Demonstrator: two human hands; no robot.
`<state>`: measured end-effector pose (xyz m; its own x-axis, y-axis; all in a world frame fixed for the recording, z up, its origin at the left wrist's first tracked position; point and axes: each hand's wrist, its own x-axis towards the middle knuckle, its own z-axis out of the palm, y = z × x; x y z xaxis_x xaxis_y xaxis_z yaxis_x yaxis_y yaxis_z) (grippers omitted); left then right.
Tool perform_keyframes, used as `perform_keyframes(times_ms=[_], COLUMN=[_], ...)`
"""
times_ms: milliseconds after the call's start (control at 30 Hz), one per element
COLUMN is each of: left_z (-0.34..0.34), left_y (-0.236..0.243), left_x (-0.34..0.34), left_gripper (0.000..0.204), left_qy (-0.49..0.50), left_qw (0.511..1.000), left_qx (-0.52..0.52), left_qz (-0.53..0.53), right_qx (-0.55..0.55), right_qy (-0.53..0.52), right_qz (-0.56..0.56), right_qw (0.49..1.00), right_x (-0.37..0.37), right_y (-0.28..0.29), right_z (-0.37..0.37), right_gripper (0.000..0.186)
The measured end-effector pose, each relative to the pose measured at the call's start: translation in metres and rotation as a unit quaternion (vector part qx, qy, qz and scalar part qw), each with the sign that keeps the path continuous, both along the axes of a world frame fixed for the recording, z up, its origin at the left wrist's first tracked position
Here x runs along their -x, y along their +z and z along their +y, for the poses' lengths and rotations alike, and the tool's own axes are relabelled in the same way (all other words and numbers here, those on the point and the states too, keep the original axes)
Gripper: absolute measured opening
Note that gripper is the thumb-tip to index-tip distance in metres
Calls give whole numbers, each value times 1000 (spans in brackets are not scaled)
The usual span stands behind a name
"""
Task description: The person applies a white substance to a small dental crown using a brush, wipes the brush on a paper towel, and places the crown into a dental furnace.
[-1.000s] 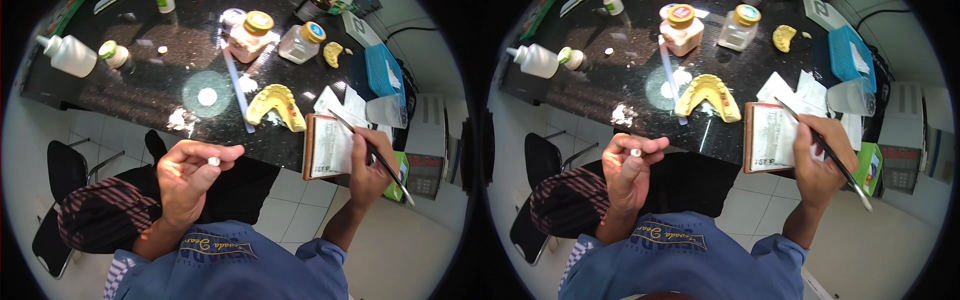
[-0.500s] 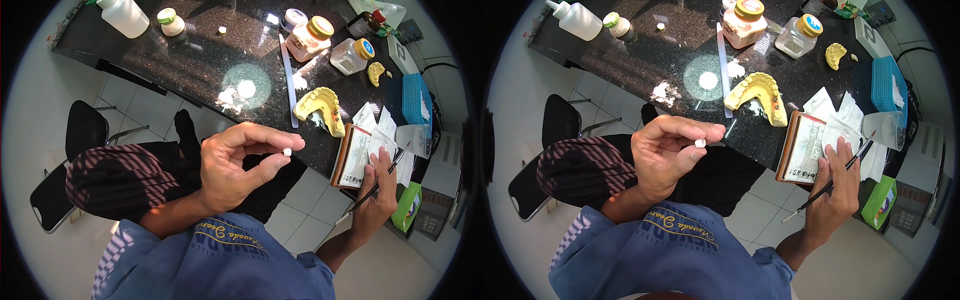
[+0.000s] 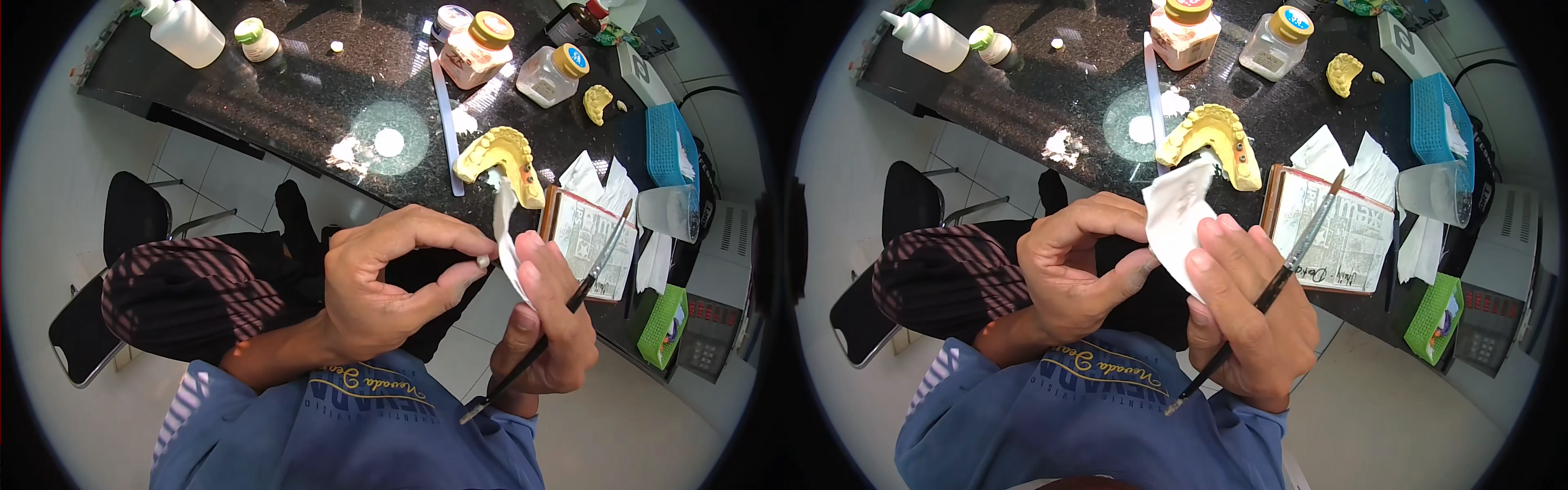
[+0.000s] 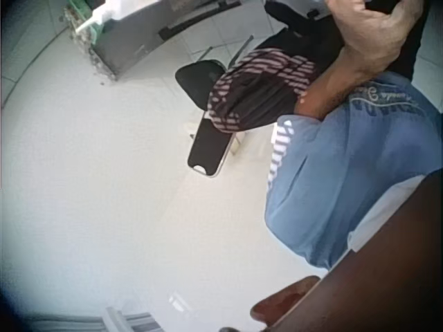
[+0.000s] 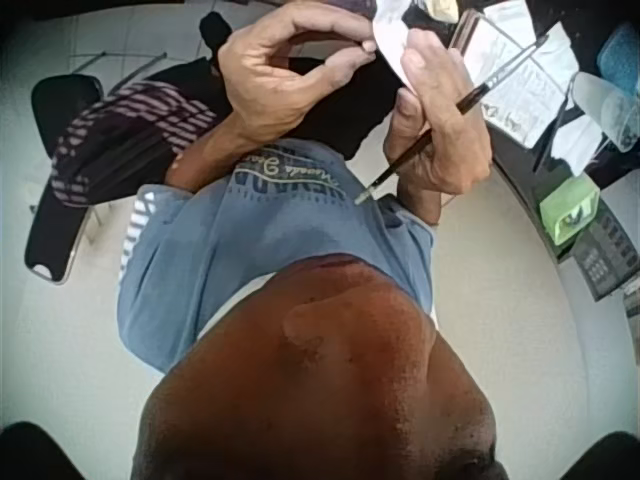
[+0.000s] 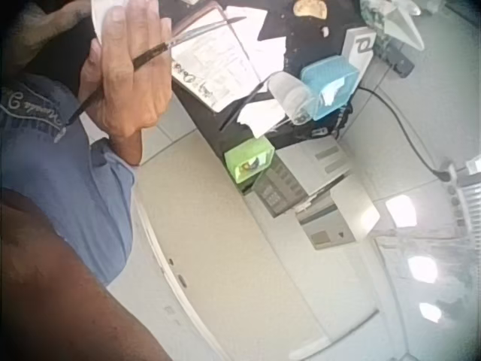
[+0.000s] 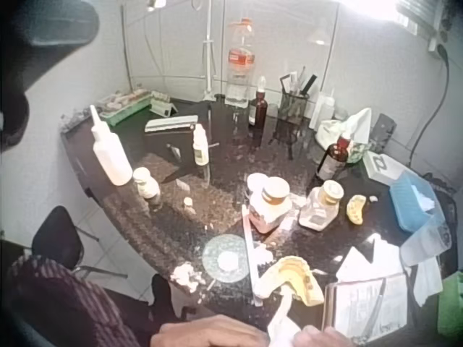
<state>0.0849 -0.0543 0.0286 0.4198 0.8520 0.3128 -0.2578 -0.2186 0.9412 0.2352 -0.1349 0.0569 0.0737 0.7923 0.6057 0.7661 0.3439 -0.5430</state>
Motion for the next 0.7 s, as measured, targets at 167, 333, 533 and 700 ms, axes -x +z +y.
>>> perform_keyframes(times_ms=[167,333,533,700], left_z=[-3,-2,-7,-5], left_y=[3,4,6,0], left_x=[-5,-6,-3,-2], left_gripper=[18,19,21,24], left_qy=[37,37,-1,11], left_qw=[999,997,999,997], left_qx=[-24,-59,-47,-70], left_qz=[13,20,22,18], right_qx=[-11,-18,-36,-189], right_qy=[-14,-16,-78,-308], right_qz=[-2,-1,139,140], right_qw=[1000,1000,987,922], right_x=[6,5,1,-31], right_y=[-7,-11,-9,13], right_z=[2,1,-13,-2], right_gripper=[20,21,32,38])
